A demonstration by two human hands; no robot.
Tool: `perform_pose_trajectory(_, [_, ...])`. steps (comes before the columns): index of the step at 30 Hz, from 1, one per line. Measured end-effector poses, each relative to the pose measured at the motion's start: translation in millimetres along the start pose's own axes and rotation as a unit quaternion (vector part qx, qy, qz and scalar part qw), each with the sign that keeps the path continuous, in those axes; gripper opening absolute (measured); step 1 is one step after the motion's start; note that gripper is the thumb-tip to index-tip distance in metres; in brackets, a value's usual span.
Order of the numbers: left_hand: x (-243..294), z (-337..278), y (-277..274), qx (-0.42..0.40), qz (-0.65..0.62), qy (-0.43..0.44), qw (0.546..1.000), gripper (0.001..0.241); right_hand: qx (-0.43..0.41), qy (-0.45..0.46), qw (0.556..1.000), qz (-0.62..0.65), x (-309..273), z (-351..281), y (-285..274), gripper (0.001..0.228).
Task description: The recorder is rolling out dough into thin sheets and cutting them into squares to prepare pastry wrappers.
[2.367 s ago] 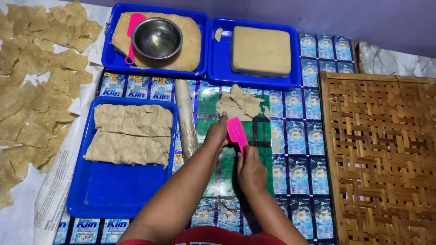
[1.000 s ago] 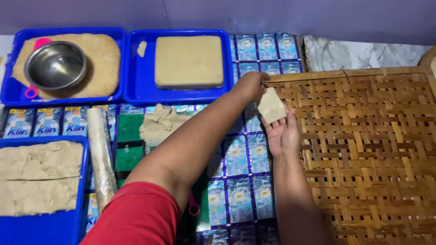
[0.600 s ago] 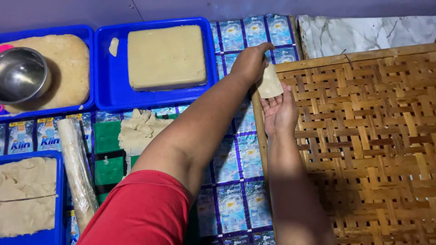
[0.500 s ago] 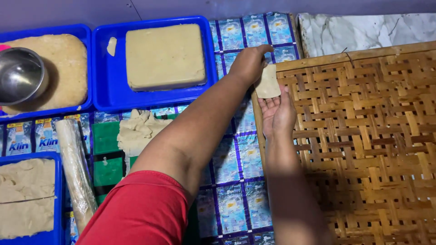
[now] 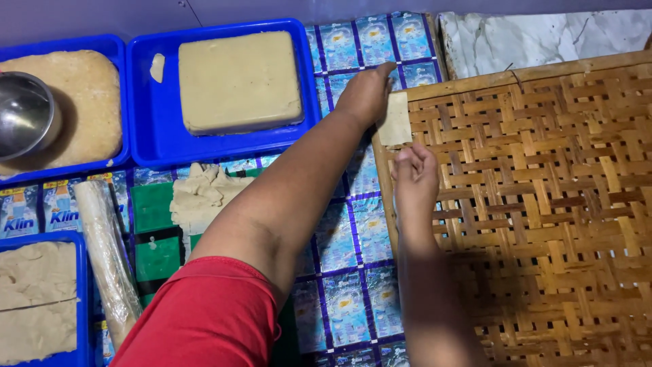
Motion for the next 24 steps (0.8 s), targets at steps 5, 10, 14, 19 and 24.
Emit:
perform_pose_trajectory(5, [-6.2, -0.1, 8.7, -0.035, -0.038, -0.006, 0.999, 0.040, -0.044, -0.277, 0.845, -0.455, 20.2, -73.9, -19.3, 0.061])
perform_pose_trajectory(10, [-12.6, -7.4, 15.7, -0.026, -0.056, -0.014, 0.998, 0.038, -0.105, -0.269, 0.815, -0.502, 56.7, -98.9, -39.7, 0.082])
perform_pose_trajectory(14, [-9.7, -25.5, 11.1, -0.051, -0.072, -0.047, 0.995, 0.040, -0.108, -0.304, 0.832, -0.452, 58.5, -104.4, -48.3, 0.073])
perform_pose_trajectory(19, [-15.6, -42.1, 23.3, -0.047, -0.077, -0.041, 0.995, 0.038, -0.143, -0.294, 0.843, -0.427, 67.4, -112.0, -61.8, 0.072])
perform_pose_trajectory(24, [-11.7, -65.0, 27.3, -0.061, -0.067, -0.061, 0.994, 0.040, -0.163, -0.286, 0.835, -0.440, 80.2, -119.3, -73.7, 0.083])
Point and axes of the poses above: each hand's wrist, its own z-axis towards the middle knuckle, its own y-axis out of the palm, x = y × z, the point moved 2 cm from there along z, towards the middle knuckle, and after that the axes turned 6 degrees about -y, right-handed, at the moved point
